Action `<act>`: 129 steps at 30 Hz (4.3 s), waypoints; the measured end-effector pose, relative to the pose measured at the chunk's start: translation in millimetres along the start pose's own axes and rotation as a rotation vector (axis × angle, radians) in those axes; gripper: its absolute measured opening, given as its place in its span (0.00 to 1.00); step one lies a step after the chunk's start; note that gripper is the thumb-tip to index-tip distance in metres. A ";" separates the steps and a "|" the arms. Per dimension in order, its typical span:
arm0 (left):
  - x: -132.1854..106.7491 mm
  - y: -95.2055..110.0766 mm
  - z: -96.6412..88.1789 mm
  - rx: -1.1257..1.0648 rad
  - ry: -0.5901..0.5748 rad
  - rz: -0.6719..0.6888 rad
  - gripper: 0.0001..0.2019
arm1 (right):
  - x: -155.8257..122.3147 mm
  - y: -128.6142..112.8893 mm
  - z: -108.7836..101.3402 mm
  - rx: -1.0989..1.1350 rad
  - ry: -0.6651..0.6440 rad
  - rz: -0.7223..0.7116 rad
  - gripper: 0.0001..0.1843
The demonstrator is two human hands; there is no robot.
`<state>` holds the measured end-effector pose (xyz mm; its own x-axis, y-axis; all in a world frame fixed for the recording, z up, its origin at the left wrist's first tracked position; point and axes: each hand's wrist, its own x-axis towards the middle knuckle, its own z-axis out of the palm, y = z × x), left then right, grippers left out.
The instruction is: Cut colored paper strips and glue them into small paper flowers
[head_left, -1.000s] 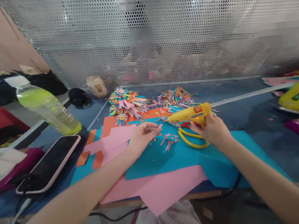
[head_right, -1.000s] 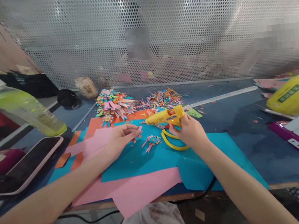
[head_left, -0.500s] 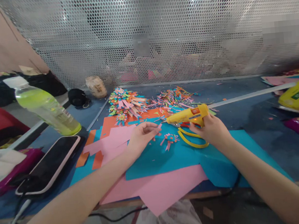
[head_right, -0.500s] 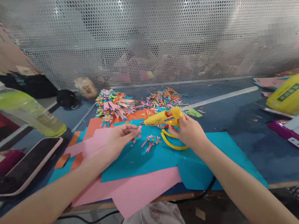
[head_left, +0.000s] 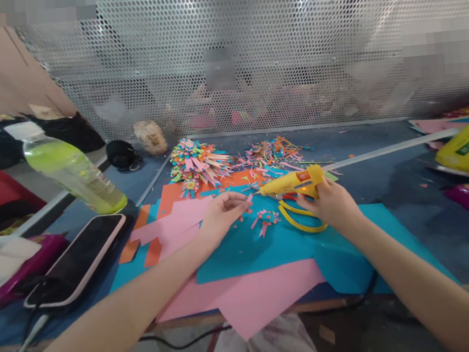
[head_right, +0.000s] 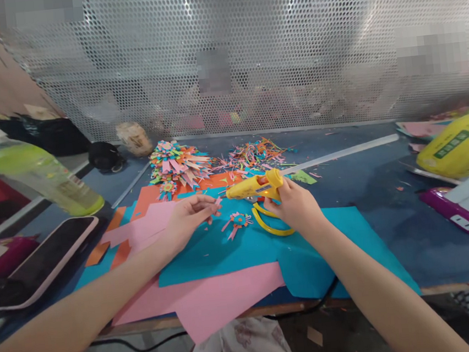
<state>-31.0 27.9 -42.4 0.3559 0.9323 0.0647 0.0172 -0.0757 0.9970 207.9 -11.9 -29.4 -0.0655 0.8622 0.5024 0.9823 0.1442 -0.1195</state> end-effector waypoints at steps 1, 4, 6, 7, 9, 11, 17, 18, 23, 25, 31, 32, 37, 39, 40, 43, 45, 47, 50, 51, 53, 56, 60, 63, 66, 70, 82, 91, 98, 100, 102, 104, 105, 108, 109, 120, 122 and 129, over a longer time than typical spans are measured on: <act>-0.1 0.0 0.0 -0.001 0.004 -0.001 0.14 | -0.2 0.6 0.7 -0.010 0.017 -0.003 0.14; -0.2 0.5 0.2 -0.005 0.007 0.001 0.14 | -1.0 2.1 3.1 -0.047 0.061 -0.011 0.15; -0.5 1.1 0.5 -0.009 -0.003 0.010 0.14 | -1.2 2.7 4.4 -0.063 0.074 -0.019 0.16; -0.8 1.6 0.8 -0.010 -0.011 0.015 0.14 | -0.9 2.9 4.7 -0.066 0.078 -0.017 0.17; -1.6 2.7 1.4 -0.013 -0.026 0.027 0.14 | 0.8 3.7 4.4 -0.055 0.067 0.006 0.17; -2.7 4.1 2.2 -0.020 -0.036 0.033 0.14 | 4.3 6.3 3.0 -0.018 0.038 0.072 0.16; -4.1 6.8 4.0 -0.014 -0.027 0.028 0.14 | 15.0 43.7 8.3 0.082 0.079 0.420 0.21; -3.9 6.6 4.0 -0.016 -0.029 0.029 0.14 | 15.4 52.9 12.0 0.053 0.079 0.452 0.22; -3.4 3.9 3.6 -0.022 -0.043 0.022 0.13 | 12.0 75.0 24.4 -0.164 -0.046 0.536 0.22; -3.9 4.0 3.8 -0.026 -0.045 0.025 0.14 | 10.7 66.1 20.8 -0.266 -0.052 0.567 0.25; -5.3 6.7 4.8 -0.011 -0.028 0.004 0.14 | 8.1 3.4 4.7 -0.034 0.072 -0.024 0.18; -5.2 6.6 4.6 -0.006 -0.028 0.001 0.14 | 6.6 -7.5 4.8 0.064 0.004 -0.141 0.17; -3.4 3.7 3.7 0.011 -0.018 0.020 0.13 | -3.9 -36.9 11.8 0.160 -0.196 -0.300 0.19; -2.7 2.1 4.1 0.005 -0.027 0.024 0.13 | -5.9 -36.1 13.1 0.178 -0.235 -0.299 0.18; -2.5 1.5 4.5 0.004 -0.031 0.027 0.13 | -6.0 -34.4 13.2 0.200 -0.255 -0.296 0.17; -2.6 1.4 5.5 0.018 -0.035 0.027 0.14 | -3.5 -28.4 12.2 0.317 -0.297 -0.279 0.14; -3.2 2.5 5.6 0.033 -0.034 0.022 0.13 | -0.5 -24.8 11.9 0.447 -0.314 -0.237 0.10; -3.7 3.3 5.2 0.057 -0.047 0.022 0.13 | 2.4 -21.2 12.5 0.617 -0.310 -0.157 0.08; -3.8 2.2 4.6 0.093 -0.069 0.026 0.11 | 5.0 -15.9 13.5 0.919 -0.307 -0.008 0.11; -3.8 1.3 4.7 0.104 -0.074 0.026 0.10 | 5.4 -14.6 13.3 1.015 -0.324 0.032 0.12; -4.3 -0.3 5.6 0.110 -0.088 0.029 0.10 | 5.9 -13.6 11.8 1.172 -0.382 0.096 0.14; -7.2 -1.1 8.4 0.093 -0.127 0.021 0.10 | 6.4 -15.8 7.8 1.289 -0.473 0.149 0.16; -13.2 -0.8 13.0 0.095 -0.180 -0.020 0.11 | 7.2 -20.3 3.0 1.330 -0.547 0.164 0.16; -15.3 -2.4 15.1 0.109 -0.205 -0.020 0.12 | 7.6 -20.8 1.0 1.346 -0.582 0.151 0.16; -15.0 -4.1 16.3 0.109 -0.224 -0.019 0.12 | 7.6 -19.3 0.9 1.356 -0.608 0.135 0.18; -15.8 -2.6 18.2 0.121 -0.236 -0.020 0.12 | 7.2 -17.5 3.1 1.342 -0.625 0.119 0.19; -19.0 2.0 21.4 0.107 -0.268 -0.046 0.11 | 6.0 -14.9 6.7 1.322 -0.601 0.078 0.20; -18.1 0.1 20.2 0.115 -0.262 -0.057 0.11 | 6.5 -16.1 5.6 1.338 -0.632 0.070 0.21; -20.0 2.1 21.6 0.116 -0.264 -0.026 0.11 | 7.2 -16.8 4.2 1.328 -0.603 0.062 0.21; -20.1 2.8 21.8 0.127 -0.263 -0.025 0.11 | 6.9 -16.7 4.5 1.329 -0.597 0.060 0.21; -20.0 2.8 21.9 0.147 -0.265 -0.024 0.11 | 6.5 -16.5 5.5 1.333 -0.604 0.057 0.21; -19.7 1.8 21.8 0.160 -0.261 -0.027 0.12 | 6.1 -16.4 6.7 1.342 -0.609 0.049 0.21; -19.6 1.1 21.7 0.160 -0.258 -0.029 0.12 | 6.0 -16.5 7.0 1.348 -0.613 0.044 0.21; -19.3 -0.5 22.0 0.144 -0.252 -0.040 0.13 | 6.0 -17.9 6.4 1.364 -0.622 0.040 0.21; -19.3 -0.6 22.3 0.138 -0.251 -0.045 0.14 | 6.1 -18.6 5.6 1.371 -0.623 0.042 0.21; -19.7 0.3 22.3 0.161 -0.256 -0.019 0.12 | 6.7 -19.5 1.0 1.380 -0.620 0.045 0.20; -19.8 0.2 22.0 0.161 -0.260 0.003 0.12 | 6.7 -18.9 2.7 1.368 -0.631 0.033 0.20; -20.8 3.8 22.6 0.152 -0.269 0.023 0.10 | 6.1 -17.2 4.9 1.332 -0.598 0.026 0.21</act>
<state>-17.2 0.3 -40.9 0.5923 0.8039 0.0536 0.1387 -0.1673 0.9761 189.7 -6.7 -28.5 -0.4386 0.8927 0.1036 0.1199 0.1723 -0.9777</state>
